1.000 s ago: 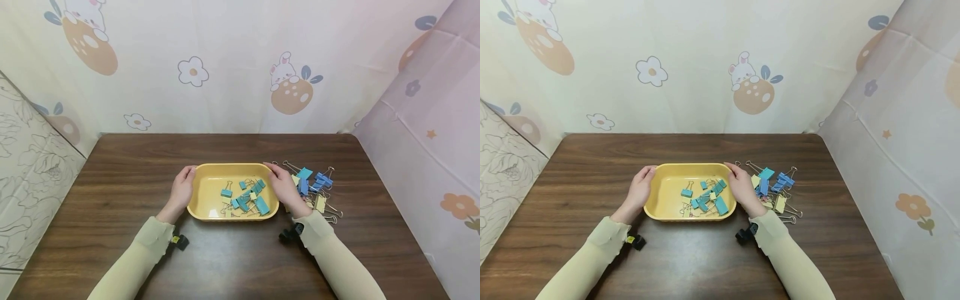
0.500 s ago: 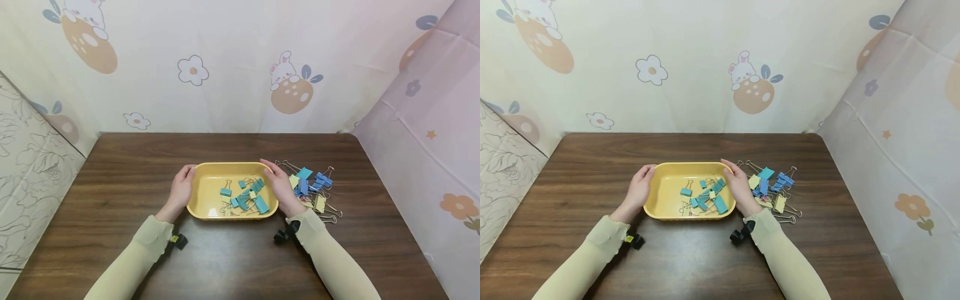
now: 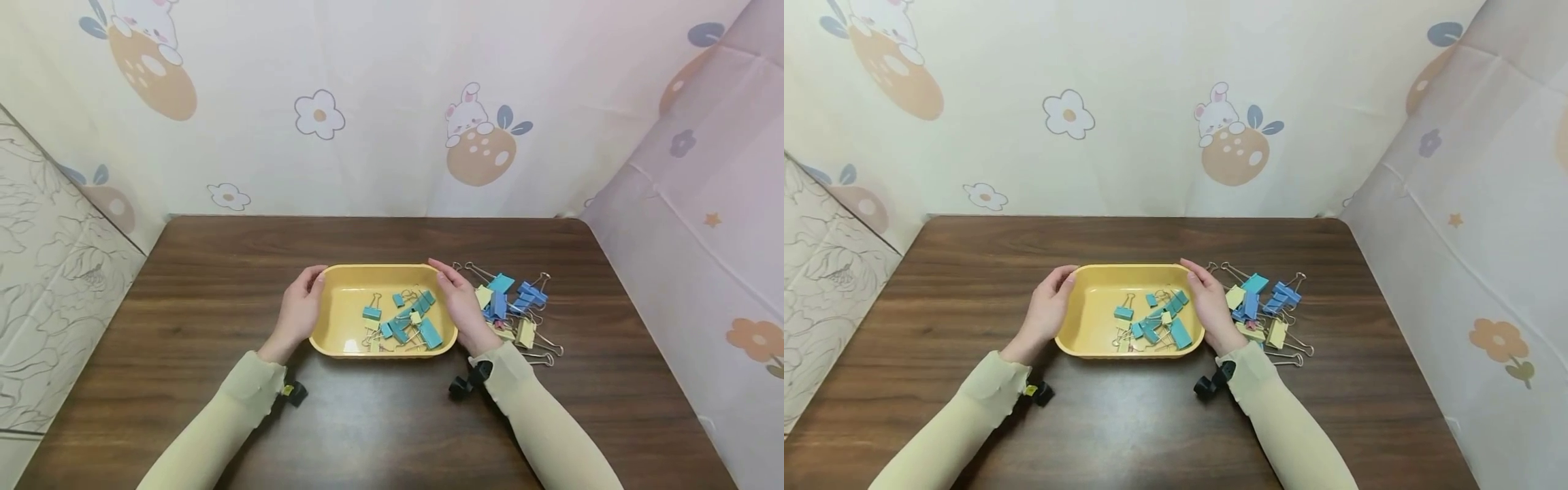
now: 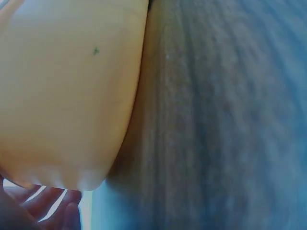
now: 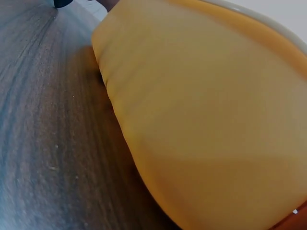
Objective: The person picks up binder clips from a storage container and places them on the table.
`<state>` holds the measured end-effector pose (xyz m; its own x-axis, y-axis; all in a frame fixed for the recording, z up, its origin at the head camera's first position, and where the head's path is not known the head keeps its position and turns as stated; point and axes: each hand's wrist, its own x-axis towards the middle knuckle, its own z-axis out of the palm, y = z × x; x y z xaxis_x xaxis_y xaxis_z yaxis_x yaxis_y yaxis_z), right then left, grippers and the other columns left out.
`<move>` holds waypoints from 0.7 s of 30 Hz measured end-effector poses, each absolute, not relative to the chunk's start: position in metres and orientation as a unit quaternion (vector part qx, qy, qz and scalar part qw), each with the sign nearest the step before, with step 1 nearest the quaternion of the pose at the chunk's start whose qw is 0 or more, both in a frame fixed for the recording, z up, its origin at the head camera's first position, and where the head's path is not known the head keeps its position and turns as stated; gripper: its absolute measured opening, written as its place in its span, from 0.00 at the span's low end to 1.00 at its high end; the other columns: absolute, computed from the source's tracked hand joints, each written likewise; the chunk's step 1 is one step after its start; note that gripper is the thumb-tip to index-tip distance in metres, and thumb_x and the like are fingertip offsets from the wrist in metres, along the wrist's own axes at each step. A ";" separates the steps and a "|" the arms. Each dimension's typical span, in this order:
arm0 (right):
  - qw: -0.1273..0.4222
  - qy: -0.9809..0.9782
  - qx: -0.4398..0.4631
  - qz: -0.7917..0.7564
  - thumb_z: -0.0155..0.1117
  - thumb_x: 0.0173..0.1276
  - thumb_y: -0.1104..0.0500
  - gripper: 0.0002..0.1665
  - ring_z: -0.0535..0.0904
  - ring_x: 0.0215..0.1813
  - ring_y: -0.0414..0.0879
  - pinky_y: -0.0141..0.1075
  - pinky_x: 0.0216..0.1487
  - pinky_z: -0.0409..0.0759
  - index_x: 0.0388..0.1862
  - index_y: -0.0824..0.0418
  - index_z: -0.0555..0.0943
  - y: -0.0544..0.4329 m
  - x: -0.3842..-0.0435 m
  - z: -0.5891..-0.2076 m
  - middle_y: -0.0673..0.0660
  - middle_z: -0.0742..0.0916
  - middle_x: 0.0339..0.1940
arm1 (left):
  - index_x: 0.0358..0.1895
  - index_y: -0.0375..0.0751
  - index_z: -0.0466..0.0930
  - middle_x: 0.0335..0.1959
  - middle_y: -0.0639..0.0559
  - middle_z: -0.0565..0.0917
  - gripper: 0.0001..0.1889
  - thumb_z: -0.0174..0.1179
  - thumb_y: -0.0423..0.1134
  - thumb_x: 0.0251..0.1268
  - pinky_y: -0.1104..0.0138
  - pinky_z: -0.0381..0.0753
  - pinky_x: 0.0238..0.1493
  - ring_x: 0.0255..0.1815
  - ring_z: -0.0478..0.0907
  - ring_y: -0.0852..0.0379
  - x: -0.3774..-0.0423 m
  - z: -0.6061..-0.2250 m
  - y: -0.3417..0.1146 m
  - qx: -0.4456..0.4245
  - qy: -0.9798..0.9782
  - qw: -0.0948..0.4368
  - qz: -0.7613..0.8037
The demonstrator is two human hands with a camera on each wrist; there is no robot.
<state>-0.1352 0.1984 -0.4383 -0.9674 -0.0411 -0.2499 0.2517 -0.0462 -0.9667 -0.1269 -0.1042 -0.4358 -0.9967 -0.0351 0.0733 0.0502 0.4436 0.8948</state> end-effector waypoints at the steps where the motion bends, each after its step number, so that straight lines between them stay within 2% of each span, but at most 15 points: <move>1: 0.099 0.684 0.075 -0.719 0.46 0.82 0.51 0.25 0.71 0.68 0.50 0.48 0.66 0.69 0.74 0.54 0.69 0.198 -0.135 -0.438 0.52 0.73 0.71 | 0.62 0.40 0.77 0.54 0.45 0.82 0.18 0.49 0.44 0.79 0.56 0.71 0.49 0.46 0.75 0.47 -0.127 -0.435 -0.104 -0.019 -0.860 0.056 -0.508; 4: 0.091 0.692 0.069 -0.713 0.46 0.82 0.54 0.24 0.71 0.67 0.51 0.48 0.66 0.69 0.73 0.57 0.70 0.198 -0.136 -0.436 0.54 0.73 0.72 | 0.61 0.38 0.77 0.57 0.45 0.81 0.18 0.55 0.41 0.74 0.55 0.71 0.51 0.49 0.74 0.47 -0.127 -0.431 -0.103 -0.072 -0.888 0.112 -0.441; 6: 0.087 0.700 0.067 -0.705 0.46 0.82 0.56 0.24 0.71 0.68 0.51 0.48 0.66 0.69 0.73 0.58 0.71 0.197 -0.137 -0.436 0.54 0.73 0.72 | 0.60 0.38 0.78 0.58 0.46 0.81 0.18 0.57 0.40 0.71 0.54 0.70 0.57 0.54 0.73 0.46 -0.127 -0.428 -0.103 -0.111 -0.900 0.141 -0.397; 9: 0.082 0.716 0.072 -0.690 0.46 0.82 0.56 0.23 0.70 0.69 0.50 0.46 0.68 0.67 0.72 0.58 0.72 0.198 -0.138 -0.436 0.55 0.73 0.72 | 0.57 0.39 0.79 0.58 0.46 0.80 0.17 0.59 0.40 0.68 0.53 0.69 0.61 0.59 0.72 0.46 -0.126 -0.423 -0.102 -0.164 -0.909 0.164 -0.347; 12: 0.081 0.721 0.077 -0.683 0.46 0.82 0.57 0.22 0.68 0.71 0.49 0.45 0.69 0.65 0.71 0.57 0.73 0.197 -0.138 -0.435 0.54 0.73 0.72 | 0.53 0.40 0.81 0.58 0.47 0.81 0.15 0.60 0.41 0.67 0.54 0.71 0.59 0.57 0.73 0.47 -0.125 -0.416 -0.103 -0.197 -0.914 0.170 -0.312; 17: 0.080 0.722 0.078 -0.683 0.46 0.82 0.58 0.22 0.68 0.70 0.49 0.45 0.69 0.66 0.69 0.56 0.75 0.196 -0.138 -0.435 0.54 0.73 0.72 | 0.48 0.42 0.83 0.49 0.50 0.83 0.12 0.62 0.43 0.66 0.55 0.77 0.49 0.49 0.77 0.51 -0.125 -0.397 -0.104 -0.230 -0.927 0.133 -0.265; 21: 0.078 0.723 0.073 -0.683 0.46 0.82 0.57 0.22 0.70 0.69 0.49 0.45 0.68 0.67 0.69 0.56 0.75 0.197 -0.138 -0.434 0.55 0.74 0.71 | 0.47 0.45 0.83 0.42 0.54 0.85 0.13 0.62 0.48 0.66 0.56 0.79 0.40 0.42 0.80 0.54 -0.129 -0.381 -0.099 -0.246 -0.940 0.045 -0.233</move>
